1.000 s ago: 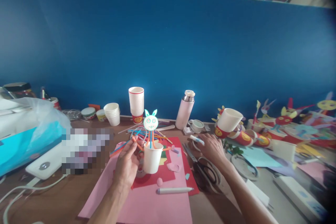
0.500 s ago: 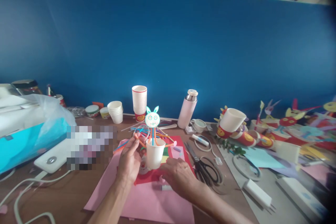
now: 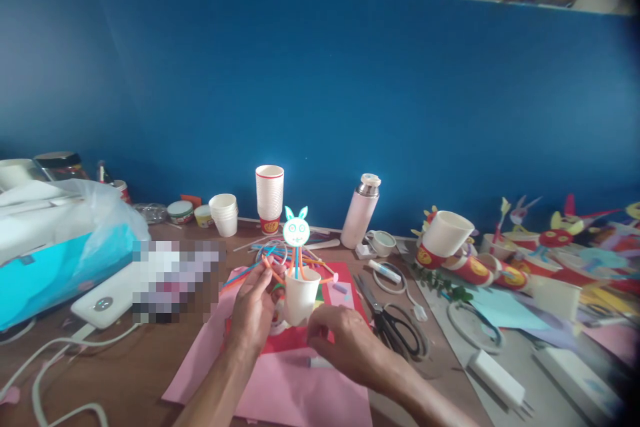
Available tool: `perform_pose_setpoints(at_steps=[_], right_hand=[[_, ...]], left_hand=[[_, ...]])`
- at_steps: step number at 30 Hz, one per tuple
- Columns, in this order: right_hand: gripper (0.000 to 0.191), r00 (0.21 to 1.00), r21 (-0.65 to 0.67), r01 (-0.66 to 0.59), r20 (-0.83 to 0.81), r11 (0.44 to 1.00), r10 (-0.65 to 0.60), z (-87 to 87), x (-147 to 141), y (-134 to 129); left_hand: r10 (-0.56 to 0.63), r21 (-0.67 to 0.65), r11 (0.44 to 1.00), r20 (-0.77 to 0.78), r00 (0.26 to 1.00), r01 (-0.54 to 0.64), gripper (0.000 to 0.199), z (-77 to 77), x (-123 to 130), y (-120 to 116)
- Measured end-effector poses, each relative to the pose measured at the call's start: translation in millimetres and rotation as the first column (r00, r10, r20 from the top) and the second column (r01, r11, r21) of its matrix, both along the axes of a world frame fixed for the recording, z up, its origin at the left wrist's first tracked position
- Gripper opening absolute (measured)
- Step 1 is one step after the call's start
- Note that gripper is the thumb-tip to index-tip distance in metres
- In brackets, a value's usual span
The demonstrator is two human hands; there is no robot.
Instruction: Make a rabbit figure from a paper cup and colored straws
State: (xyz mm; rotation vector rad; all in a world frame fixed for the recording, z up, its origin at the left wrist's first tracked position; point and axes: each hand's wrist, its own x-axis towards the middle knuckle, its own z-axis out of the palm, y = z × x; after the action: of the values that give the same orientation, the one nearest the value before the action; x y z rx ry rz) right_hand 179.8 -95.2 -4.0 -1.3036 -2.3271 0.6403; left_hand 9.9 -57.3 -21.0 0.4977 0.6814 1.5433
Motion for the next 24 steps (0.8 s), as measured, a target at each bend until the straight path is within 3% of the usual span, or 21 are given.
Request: perform_pose_setpoints(at_steps=[4,8,12,18,24], right_hand=[[0.009,0.983,0.225,0.065,-0.181,0.972,-0.024,30.6,-9,6],[0.008,0.978,0.441,0.168,-0.187,0.881,-0.093,45.4,-29,26],[0.008,0.978,0.532,0.199,-0.162,0.823,-0.132,40.9,-49,45],[0.008,0.979,0.578,0.205,-0.139,0.79,-0.152,30.6,-63,51],[0.009,0.985,0.63,0.167,-0.071,0.758,-0.158,26.2,-64,49]], left_hand=[[-0.003,-0.022,1.0,-0.028,1.0,0.003,0.023,-4.8,4,0],[0.018,-0.052,0.998,-0.07,0.997,-0.022,0.028,-11.0,8,1],[0.028,-0.052,0.998,-0.03,0.999,-0.03,0.029,-8.5,10,-1],[0.078,-0.062,0.995,-0.017,0.997,-0.079,0.027,4.7,13,-6],[0.081,-0.081,0.993,-0.041,0.996,-0.084,0.035,-1.7,12,-5]])
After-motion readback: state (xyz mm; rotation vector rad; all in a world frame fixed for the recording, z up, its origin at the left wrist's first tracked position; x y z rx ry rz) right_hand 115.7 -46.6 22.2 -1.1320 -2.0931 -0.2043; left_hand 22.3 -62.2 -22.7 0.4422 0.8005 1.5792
